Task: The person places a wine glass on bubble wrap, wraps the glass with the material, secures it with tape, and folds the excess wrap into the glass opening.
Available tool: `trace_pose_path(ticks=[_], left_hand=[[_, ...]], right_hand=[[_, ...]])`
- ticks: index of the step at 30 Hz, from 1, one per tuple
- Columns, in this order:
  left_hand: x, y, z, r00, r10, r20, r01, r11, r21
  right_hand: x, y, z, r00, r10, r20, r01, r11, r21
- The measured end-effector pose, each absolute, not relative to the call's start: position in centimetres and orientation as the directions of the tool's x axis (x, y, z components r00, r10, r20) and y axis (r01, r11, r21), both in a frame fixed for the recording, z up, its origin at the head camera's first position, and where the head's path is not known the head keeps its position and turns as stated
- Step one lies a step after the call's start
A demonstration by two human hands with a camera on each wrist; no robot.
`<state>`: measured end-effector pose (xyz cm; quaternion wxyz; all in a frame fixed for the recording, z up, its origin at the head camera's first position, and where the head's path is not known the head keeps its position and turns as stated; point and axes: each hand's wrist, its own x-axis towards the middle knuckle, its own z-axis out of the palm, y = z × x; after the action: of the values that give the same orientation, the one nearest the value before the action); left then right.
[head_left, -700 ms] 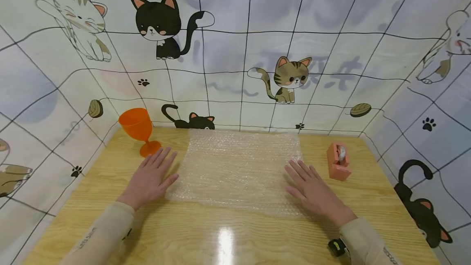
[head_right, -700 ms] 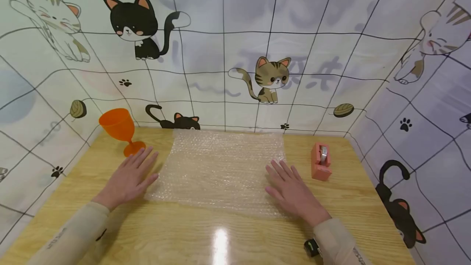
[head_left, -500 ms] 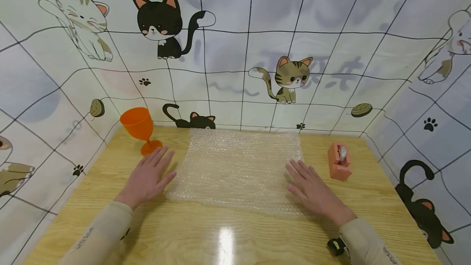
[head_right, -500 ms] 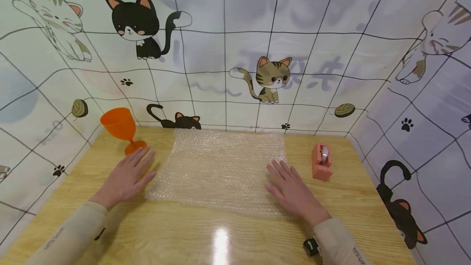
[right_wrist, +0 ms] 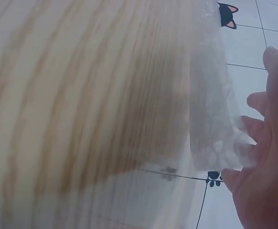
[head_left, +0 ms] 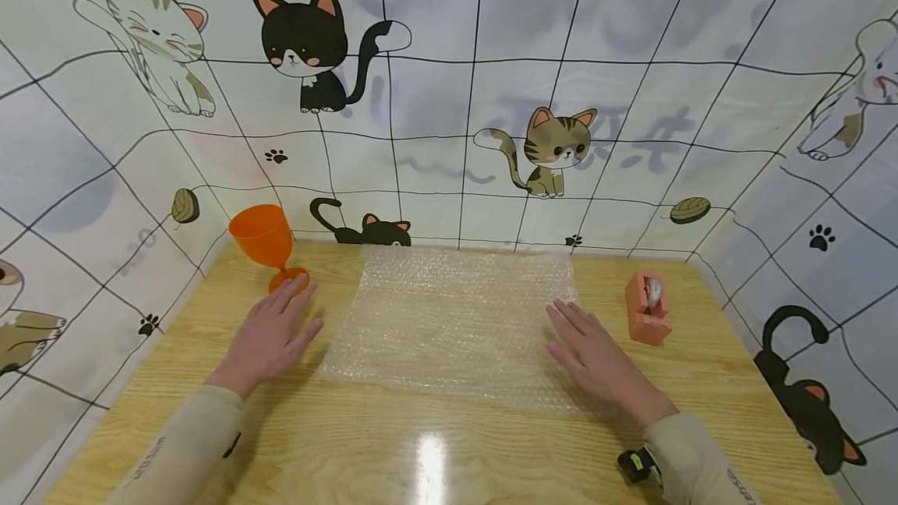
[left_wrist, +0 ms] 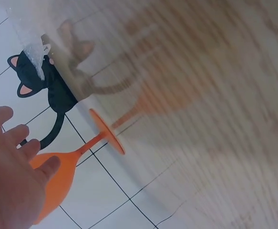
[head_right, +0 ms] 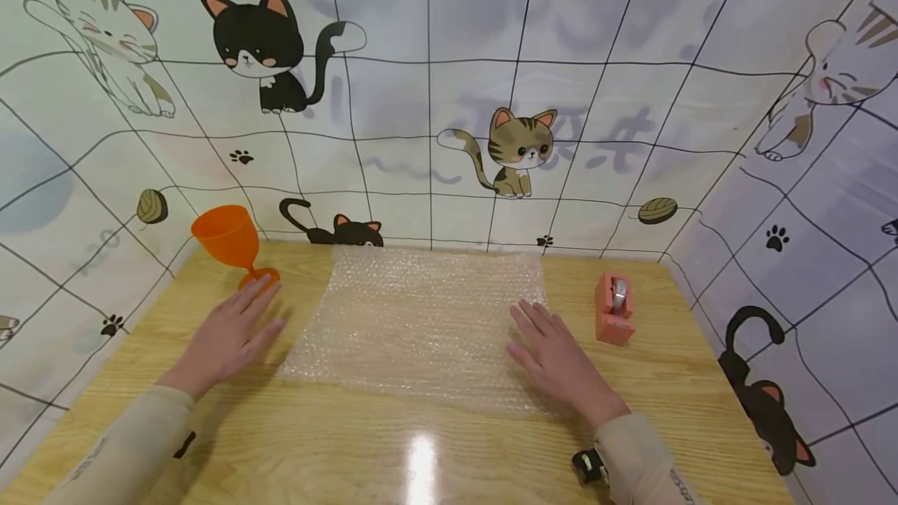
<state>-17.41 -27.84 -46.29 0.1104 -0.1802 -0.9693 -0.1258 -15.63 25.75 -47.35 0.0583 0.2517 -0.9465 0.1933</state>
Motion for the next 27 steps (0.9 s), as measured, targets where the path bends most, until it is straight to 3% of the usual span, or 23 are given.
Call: trace_pose_path(ticks=[11,27], left_hand=[[-18.0,-29.0,-46.2,-0.889,0.301,0.345,0.398,0.881,0.255],[-18.0,-29.8,-44.3,-0.935,0.17,0.311,0.293,0.865,0.407]], right_hand=[[-15.7,26.3,-47.6,-0.898,-0.401,0.179,-0.439,0.8,-0.409],[-15.8,28.1,-47.3,-0.943,-0.305,0.132,-0.327,0.776,-0.539]])
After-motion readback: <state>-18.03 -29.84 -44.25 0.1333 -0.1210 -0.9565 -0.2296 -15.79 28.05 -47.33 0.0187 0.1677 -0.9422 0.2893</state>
